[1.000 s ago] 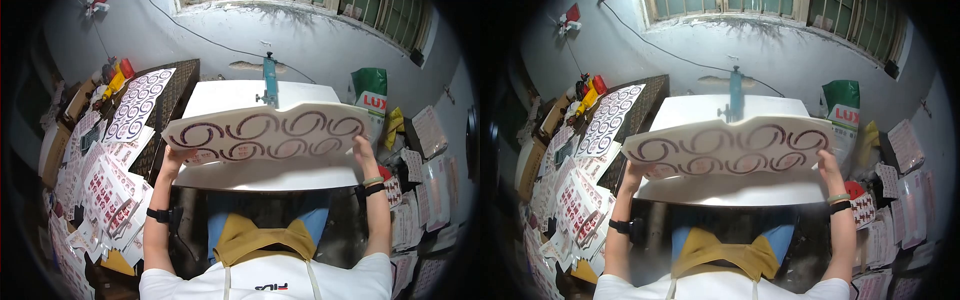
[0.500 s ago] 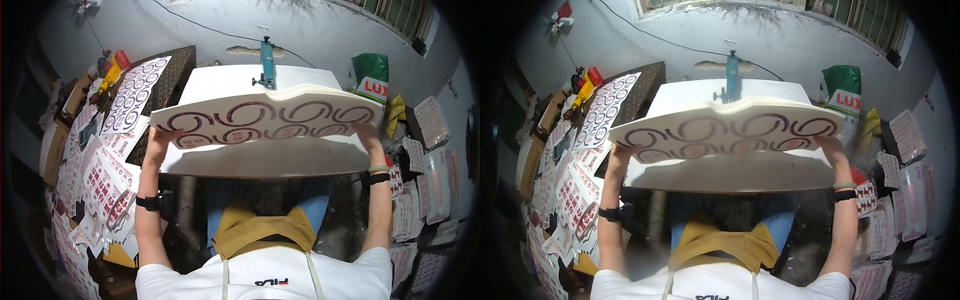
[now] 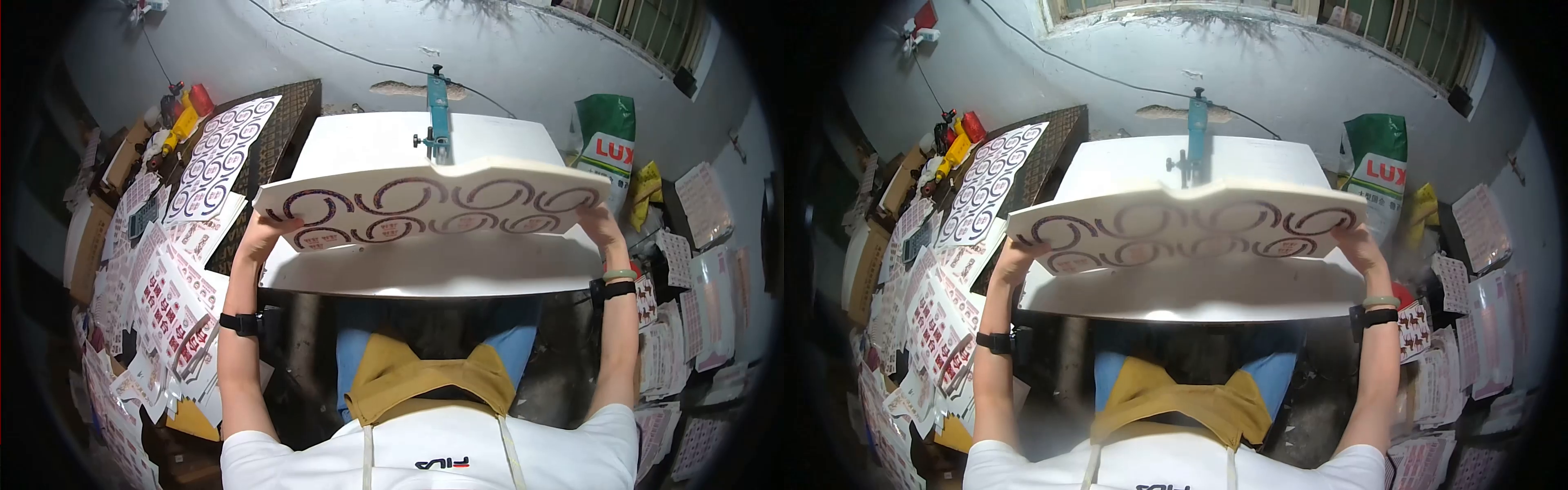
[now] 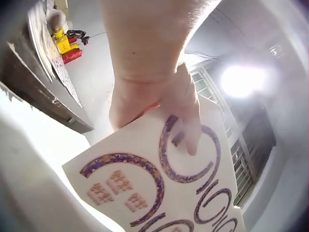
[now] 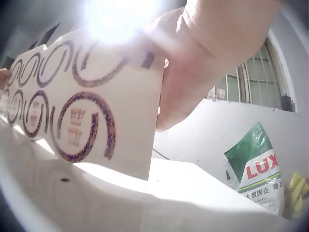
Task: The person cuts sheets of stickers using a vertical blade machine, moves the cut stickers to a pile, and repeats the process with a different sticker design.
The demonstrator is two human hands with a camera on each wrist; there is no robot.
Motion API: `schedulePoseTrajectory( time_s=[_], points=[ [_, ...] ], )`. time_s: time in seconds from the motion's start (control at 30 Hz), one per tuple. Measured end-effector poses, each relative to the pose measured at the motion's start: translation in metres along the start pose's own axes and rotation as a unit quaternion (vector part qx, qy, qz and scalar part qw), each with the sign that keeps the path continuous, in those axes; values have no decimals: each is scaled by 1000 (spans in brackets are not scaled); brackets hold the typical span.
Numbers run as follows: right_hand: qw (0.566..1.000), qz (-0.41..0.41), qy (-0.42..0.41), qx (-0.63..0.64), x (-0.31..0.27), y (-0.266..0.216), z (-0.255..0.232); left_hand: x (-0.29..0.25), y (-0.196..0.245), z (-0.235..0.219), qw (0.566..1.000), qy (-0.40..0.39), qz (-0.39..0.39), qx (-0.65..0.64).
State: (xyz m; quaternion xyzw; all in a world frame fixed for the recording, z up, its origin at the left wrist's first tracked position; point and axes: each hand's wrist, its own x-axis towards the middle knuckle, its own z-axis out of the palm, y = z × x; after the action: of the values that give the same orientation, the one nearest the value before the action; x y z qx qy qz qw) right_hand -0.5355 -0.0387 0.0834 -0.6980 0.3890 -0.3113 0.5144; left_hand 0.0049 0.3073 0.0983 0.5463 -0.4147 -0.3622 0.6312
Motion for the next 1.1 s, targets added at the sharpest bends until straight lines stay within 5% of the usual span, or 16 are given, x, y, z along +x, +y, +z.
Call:
schedulePoseTrajectory(
  time_s=[0.03,0.07,0.13,0.27,0.33,0.4,0.47,0.8,0.97,1.0,1.03,1.07,1.1],
  points=[
    [977,2,13,-211,3,-6,-5,0,0,5,999,24,4,22],
    [977,0,14,-211,4,-6,-2,1,-4,6,999,24,6,22],
    [997,-37,64,-19,-1,-4,9,2,-12,5,998,61,2,28],
    [993,-87,69,39,13,19,-21,-3,2,13,997,55,2,57],
    [983,-36,-5,-178,14,29,-59,-9,7,17,998,2,54,9],
    [998,-30,30,-50,20,58,-47,-8,-4,15,996,-10,-16,87],
    [983,-12,26,181,16,71,-47,-2,-12,24,999,32,-7,8],
    [980,-15,-31,194,2,46,-24,1,-8,26,1000,14,18,-5],
    [977,13,52,209,-12,20,-5,-3,-6,30,996,55,75,7],
    [998,-55,29,7,6,45,-23,-1,-10,28,991,74,94,66],
    [974,-99,20,-201,2,76,-55,9,-30,22,997,46,22,53],
    [998,-9,12,53,-6,70,-40,9,-45,10,997,34,-47,49],
    [969,31,39,-240,-9,53,-30,8,-49,16,995,49,-32,81]
  ],
)
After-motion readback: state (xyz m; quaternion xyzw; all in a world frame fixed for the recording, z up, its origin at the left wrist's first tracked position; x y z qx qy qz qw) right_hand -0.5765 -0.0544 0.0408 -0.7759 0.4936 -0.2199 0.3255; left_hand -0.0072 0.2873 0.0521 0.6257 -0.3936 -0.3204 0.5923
